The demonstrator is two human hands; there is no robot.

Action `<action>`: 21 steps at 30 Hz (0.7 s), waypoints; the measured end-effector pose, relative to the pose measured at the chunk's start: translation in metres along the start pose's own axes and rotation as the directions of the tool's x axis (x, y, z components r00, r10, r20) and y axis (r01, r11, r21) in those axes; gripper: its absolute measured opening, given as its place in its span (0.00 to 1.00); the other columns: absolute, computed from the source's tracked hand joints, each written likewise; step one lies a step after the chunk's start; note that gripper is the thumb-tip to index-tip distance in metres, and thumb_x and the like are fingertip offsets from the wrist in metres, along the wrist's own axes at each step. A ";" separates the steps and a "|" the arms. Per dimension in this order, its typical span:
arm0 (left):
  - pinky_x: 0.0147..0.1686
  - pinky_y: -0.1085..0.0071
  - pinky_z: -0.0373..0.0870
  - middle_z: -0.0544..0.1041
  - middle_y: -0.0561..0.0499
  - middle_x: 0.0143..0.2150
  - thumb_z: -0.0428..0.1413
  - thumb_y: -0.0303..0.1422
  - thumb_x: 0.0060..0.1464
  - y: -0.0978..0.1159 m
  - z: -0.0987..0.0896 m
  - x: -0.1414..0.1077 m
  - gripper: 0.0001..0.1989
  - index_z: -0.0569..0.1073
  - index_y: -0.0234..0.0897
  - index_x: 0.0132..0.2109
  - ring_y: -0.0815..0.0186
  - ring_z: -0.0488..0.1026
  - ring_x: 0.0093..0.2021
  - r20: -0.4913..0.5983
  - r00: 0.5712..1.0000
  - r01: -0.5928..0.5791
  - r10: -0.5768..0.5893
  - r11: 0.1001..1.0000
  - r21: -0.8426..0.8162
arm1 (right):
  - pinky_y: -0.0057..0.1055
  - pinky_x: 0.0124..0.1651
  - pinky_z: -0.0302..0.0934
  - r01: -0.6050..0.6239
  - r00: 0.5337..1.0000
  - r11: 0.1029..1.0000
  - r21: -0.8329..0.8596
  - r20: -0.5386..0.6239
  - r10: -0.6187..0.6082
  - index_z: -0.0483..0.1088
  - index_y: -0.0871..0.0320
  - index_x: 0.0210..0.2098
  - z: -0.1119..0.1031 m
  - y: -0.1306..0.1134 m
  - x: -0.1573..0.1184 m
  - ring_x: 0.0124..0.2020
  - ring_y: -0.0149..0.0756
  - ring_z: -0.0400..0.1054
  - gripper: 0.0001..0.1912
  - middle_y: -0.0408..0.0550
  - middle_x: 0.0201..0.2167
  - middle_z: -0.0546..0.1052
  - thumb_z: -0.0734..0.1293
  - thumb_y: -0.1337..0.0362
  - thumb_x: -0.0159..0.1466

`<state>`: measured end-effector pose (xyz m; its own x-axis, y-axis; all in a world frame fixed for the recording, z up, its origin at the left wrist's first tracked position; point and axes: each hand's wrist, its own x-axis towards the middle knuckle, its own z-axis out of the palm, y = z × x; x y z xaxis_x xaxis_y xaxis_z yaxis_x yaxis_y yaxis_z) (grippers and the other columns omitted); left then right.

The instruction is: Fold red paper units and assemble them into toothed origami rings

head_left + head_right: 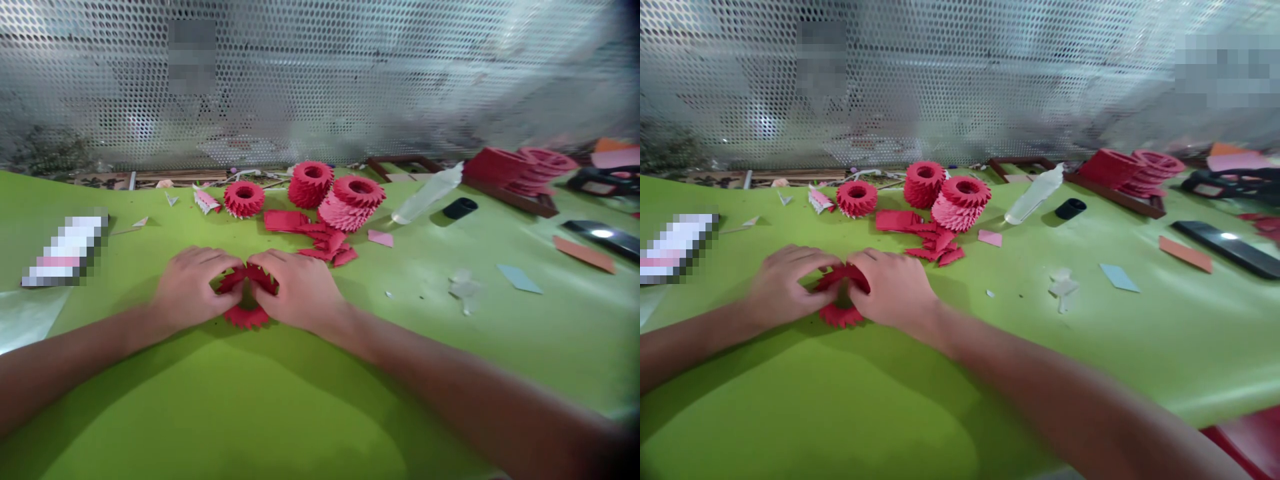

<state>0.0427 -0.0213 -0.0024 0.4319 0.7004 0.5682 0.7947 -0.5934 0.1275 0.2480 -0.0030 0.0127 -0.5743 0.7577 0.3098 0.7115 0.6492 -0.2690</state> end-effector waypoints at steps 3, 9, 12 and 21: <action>0.37 0.61 0.74 0.84 0.48 0.38 0.58 0.35 0.54 0.001 -0.001 0.001 0.10 0.79 0.36 0.40 0.59 0.80 0.35 0.054 0.998 0.034 -0.033 0.999 -0.015 | 0.32 0.33 0.59 0.019 1.000 1.000 0.019 0.017 -0.020 0.75 0.53 0.46 0.000 0.001 0.000 0.38 0.39 0.76 0.14 0.44 0.44 0.82 0.66 0.60 0.62; 0.30 0.66 0.73 0.81 0.47 0.40 0.60 0.44 0.54 0.001 -0.004 0.006 0.21 0.73 0.34 0.50 0.61 0.78 0.34 0.119 0.972 0.210 -0.205 0.977 -0.037 | 0.32 0.28 0.54 -0.078 0.997 0.996 -0.041 -0.022 0.077 0.74 0.53 0.45 -0.004 -0.001 0.001 0.31 0.37 0.74 0.14 0.43 0.39 0.82 0.64 0.56 0.63; 0.32 0.66 0.74 0.81 0.47 0.39 0.59 0.42 0.57 0.001 -0.004 0.006 0.17 0.75 0.35 0.48 0.60 0.79 0.36 0.087 0.988 0.132 -0.130 0.991 -0.010 | 0.32 0.27 0.51 -0.116 0.993 0.991 -0.073 0.008 0.117 0.75 0.54 0.43 -0.004 -0.002 0.002 0.28 0.37 0.72 0.15 0.44 0.33 0.81 0.65 0.54 0.62; 0.35 0.64 0.76 0.85 0.49 0.38 0.58 0.36 0.59 0.000 -0.002 0.000 0.10 0.80 0.38 0.45 0.60 0.81 0.33 0.061 0.998 0.023 -0.027 0.998 0.066 | 0.32 0.28 0.50 -0.084 0.996 0.993 -0.080 -0.014 0.083 0.74 0.52 0.43 0.000 -0.002 0.001 0.30 0.38 0.73 0.13 0.42 0.38 0.82 0.65 0.55 0.63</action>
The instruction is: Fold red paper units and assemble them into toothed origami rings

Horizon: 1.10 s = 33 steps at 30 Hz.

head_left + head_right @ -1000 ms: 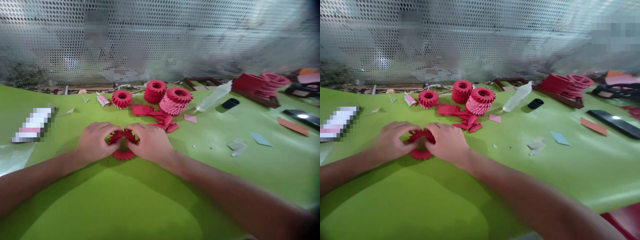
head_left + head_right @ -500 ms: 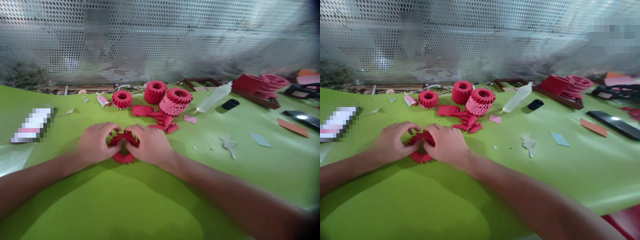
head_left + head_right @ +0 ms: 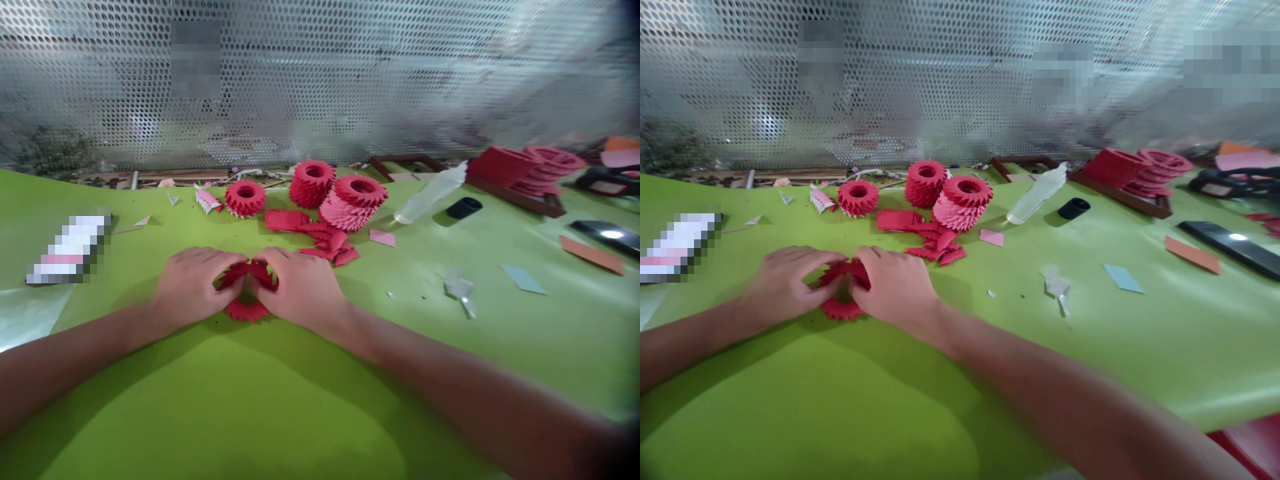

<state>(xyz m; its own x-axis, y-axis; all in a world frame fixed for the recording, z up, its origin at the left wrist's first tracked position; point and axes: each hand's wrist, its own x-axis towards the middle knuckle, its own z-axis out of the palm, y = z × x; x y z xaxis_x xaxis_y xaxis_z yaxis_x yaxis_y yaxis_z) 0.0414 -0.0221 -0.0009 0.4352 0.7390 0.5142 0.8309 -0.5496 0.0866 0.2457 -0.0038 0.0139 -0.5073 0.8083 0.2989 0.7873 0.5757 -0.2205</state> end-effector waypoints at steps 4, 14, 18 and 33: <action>0.36 0.63 0.77 0.85 0.50 0.38 0.57 0.37 0.60 0.000 0.000 0.000 0.10 0.80 0.39 0.43 0.61 0.81 0.34 0.008 1.000 0.002 -0.002 1.000 -0.009 | 0.33 0.28 0.52 0.020 1.000 1.000 0.015 -0.008 -0.020 0.74 0.52 0.46 0.000 0.000 0.000 0.33 0.38 0.74 0.14 0.42 0.44 0.82 0.65 0.56 0.63; 0.34 0.62 0.76 0.84 0.47 0.36 0.58 0.32 0.59 -0.003 0.003 0.001 0.08 0.79 0.35 0.42 0.60 0.81 0.32 -0.031 0.991 -0.131 0.130 0.991 -0.036 | 0.32 0.30 0.55 0.052 0.998 0.996 0.074 0.041 -0.055 0.75 0.55 0.44 0.002 0.003 0.000 0.34 0.38 0.74 0.14 0.46 0.41 0.82 0.65 0.59 0.62; 0.39 0.59 0.76 0.84 0.46 0.39 0.56 0.36 0.59 -0.001 -0.001 0.001 0.12 0.77 0.36 0.46 0.58 0.80 0.36 0.036 0.998 -0.044 0.046 0.998 -0.052 | 0.31 0.31 0.56 0.011 0.999 0.990 0.139 0.029 -0.015 0.75 0.55 0.45 0.000 0.003 0.000 0.32 0.37 0.73 0.14 0.46 0.40 0.82 0.65 0.57 0.62; 0.65 0.51 0.64 0.66 0.35 0.66 0.69 0.45 0.46 -0.005 -0.003 -0.005 0.50 0.52 0.39 0.68 0.46 0.65 0.65 0.031 0.980 -0.177 0.198 0.929 -0.326 | 0.25 0.25 0.54 -0.160 0.986 0.733 0.661 0.078 0.145 0.71 0.56 0.48 -0.003 0.004 0.001 0.23 0.27 0.65 0.15 0.41 0.31 0.78 0.67 0.57 0.64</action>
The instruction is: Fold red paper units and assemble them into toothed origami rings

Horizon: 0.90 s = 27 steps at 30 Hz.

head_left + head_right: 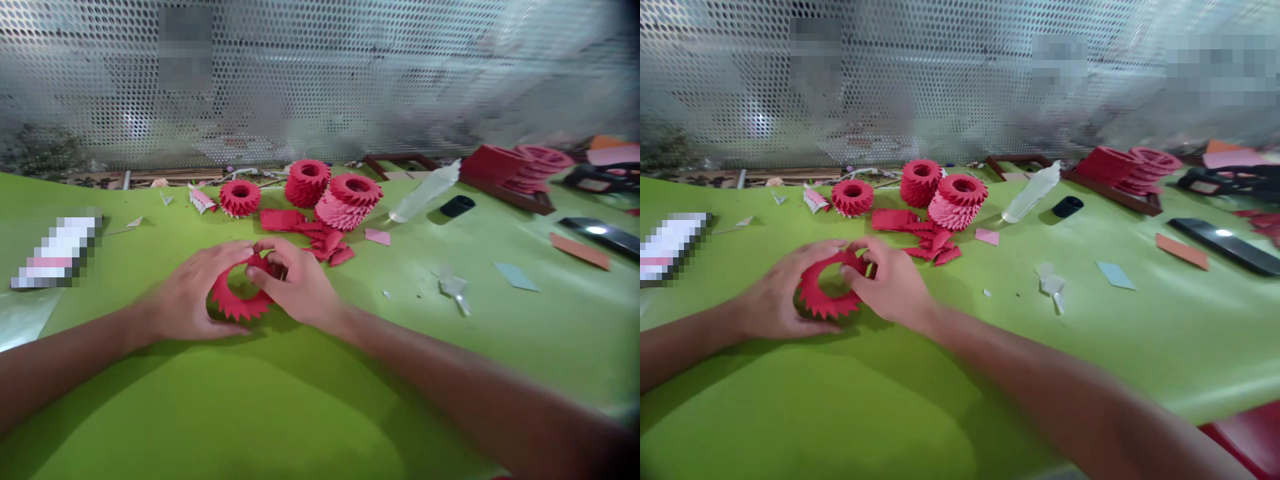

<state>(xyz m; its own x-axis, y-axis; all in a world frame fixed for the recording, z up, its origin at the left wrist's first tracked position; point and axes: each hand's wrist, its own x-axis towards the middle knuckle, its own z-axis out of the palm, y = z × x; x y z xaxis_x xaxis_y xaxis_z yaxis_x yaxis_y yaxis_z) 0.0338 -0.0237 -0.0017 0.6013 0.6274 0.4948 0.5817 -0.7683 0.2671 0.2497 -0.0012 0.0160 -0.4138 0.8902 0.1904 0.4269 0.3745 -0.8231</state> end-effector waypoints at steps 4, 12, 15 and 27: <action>0.58 0.51 0.71 0.74 0.39 0.58 0.64 0.35 0.49 -0.002 0.000 -0.003 0.37 0.59 0.40 0.64 0.49 0.73 0.57 -0.035 0.999 0.041 -0.040 0.999 0.021 | 0.24 0.23 0.54 -0.093 0.990 0.970 0.224 0.126 0.066 0.70 0.56 0.49 0.000 0.001 0.001 0.23 0.27 0.65 0.17 0.40 0.28 0.77 0.69 0.55 0.63; 0.64 0.49 0.65 0.66 0.36 0.65 0.69 0.48 0.44 0.002 -0.002 0.003 0.51 0.54 0.40 0.68 0.45 0.66 0.64 -0.077 0.995 0.054 -0.055 0.998 -0.019 | 0.22 0.24 0.56 -0.145 0.989 0.924 0.354 0.088 0.121 0.71 0.57 0.45 -0.007 0.008 0.009 0.23 0.24 0.61 0.15 0.38 0.27 0.72 0.68 0.55 0.64; 0.64 0.51 0.66 0.65 0.37 0.65 0.69 0.51 0.43 0.002 -0.002 0.003 0.52 0.53 0.42 0.68 0.47 0.66 0.64 -0.072 0.991 0.108 -0.112 0.992 -0.063 | 0.21 0.22 0.56 -0.175 0.983 0.932 0.318 0.113 0.146 0.69 0.57 0.47 -0.008 0.003 0.008 0.21 0.23 0.61 0.16 0.39 0.30 0.74 0.68 0.55 0.65; 0.62 0.58 0.68 0.70 0.41 0.61 0.67 0.43 0.48 0.001 -0.002 0.003 0.39 0.60 0.40 0.63 0.52 0.71 0.59 -0.020 0.984 0.174 -0.175 0.983 -0.054 | 0.24 0.26 0.63 -0.221 0.958 0.946 0.237 0.234 0.165 0.68 0.57 0.52 -0.004 0.004 0.008 0.27 0.26 0.69 0.17 0.46 0.39 0.78 0.66 0.57 0.66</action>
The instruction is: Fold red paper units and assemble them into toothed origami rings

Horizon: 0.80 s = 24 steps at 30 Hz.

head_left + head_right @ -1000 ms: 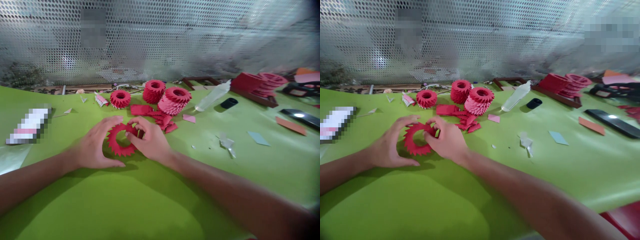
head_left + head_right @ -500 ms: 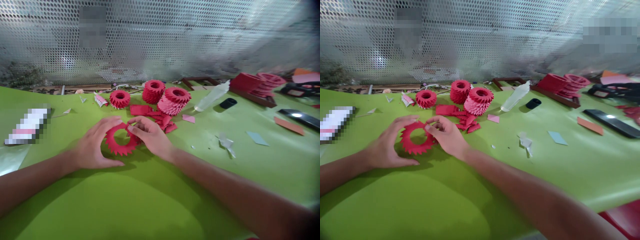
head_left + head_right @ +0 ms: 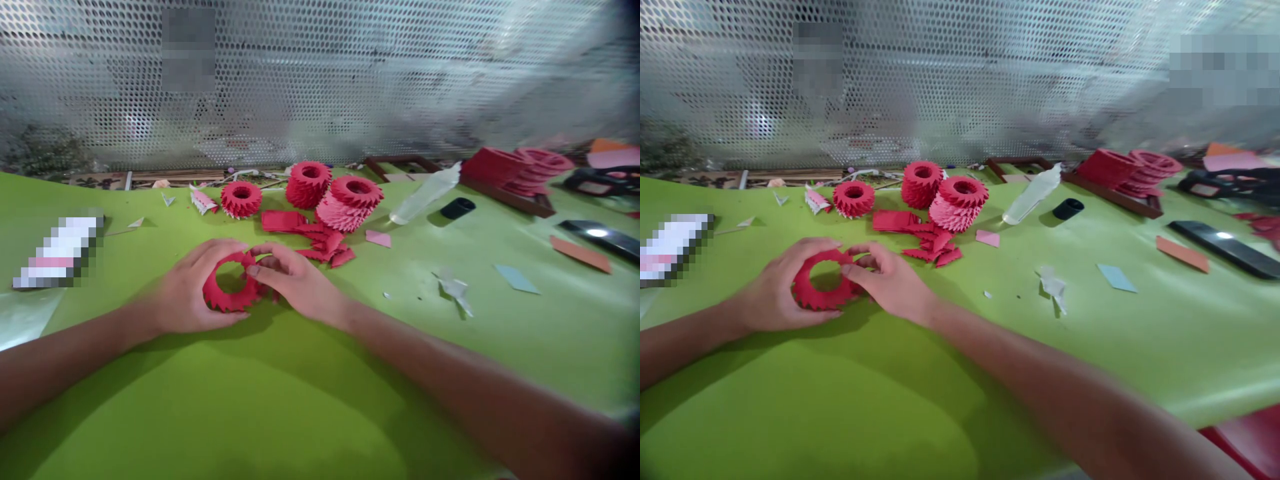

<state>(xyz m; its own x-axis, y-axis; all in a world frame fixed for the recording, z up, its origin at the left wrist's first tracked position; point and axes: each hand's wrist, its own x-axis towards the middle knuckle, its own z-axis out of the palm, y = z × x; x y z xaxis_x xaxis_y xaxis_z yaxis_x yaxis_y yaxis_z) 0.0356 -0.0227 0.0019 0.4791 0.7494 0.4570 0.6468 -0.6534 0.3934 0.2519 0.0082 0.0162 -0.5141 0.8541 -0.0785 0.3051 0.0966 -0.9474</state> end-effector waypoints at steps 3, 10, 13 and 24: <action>0.61 0.55 0.68 0.71 0.40 0.60 0.67 0.45 0.47 -0.003 -0.001 0.001 0.40 0.61 0.40 0.63 0.51 0.71 0.58 0.017 0.998 0.059 -0.060 0.998 0.023 | 0.27 0.30 0.65 0.014 0.998 0.981 -0.194 -0.061 -0.026 0.67 0.56 0.55 -0.024 -0.007 0.001 0.30 0.29 0.73 0.20 0.50 0.47 0.78 0.65 0.53 0.67; 0.61 0.44 0.65 0.70 0.39 0.62 0.63 0.55 0.49 -0.017 -0.006 0.007 0.43 0.61 0.39 0.65 0.45 0.69 0.60 0.051 0.966 0.240 -0.252 0.955 0.173 | 0.34 0.38 0.58 -0.129 0.884 0.641 -0.757 -0.381 -0.272 0.76 0.61 0.41 -0.107 -0.029 -0.003 0.35 0.32 0.70 0.13 0.52 0.38 0.81 0.66 0.58 0.66; 0.65 0.39 0.57 0.65 0.38 0.67 0.55 0.51 0.60 -0.023 -0.005 0.009 0.34 0.60 0.39 0.67 0.43 0.60 0.67 0.016 0.971 0.226 -0.238 0.939 0.260 | 0.37 0.38 0.54 -0.160 0.941 0.513 -0.843 -0.288 -0.180 0.77 0.63 0.44 -0.125 -0.027 -0.005 0.35 0.32 0.69 0.16 0.52 0.36 0.80 0.64 0.57 0.67; 0.67 0.42 0.57 0.52 0.41 0.73 0.50 0.44 0.63 -0.022 -0.004 0.006 0.30 0.58 0.38 0.68 0.44 0.57 0.69 0.113 0.963 0.204 -0.245 0.934 0.294 | 0.35 0.43 0.62 0.071 0.996 0.356 -0.932 0.083 0.018 0.76 0.54 0.46 -0.125 -0.009 0.005 0.46 0.44 0.72 0.19 0.49 0.48 0.79 0.62 0.73 0.59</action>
<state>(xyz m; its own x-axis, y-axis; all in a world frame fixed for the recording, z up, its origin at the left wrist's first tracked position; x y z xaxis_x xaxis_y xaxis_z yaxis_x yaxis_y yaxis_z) 0.0220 -0.0040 -0.0004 0.3697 0.8939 0.2534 0.8758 -0.4263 0.2263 0.3470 0.0757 0.0629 -0.5731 0.8105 -0.1207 0.8191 0.5712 -0.0539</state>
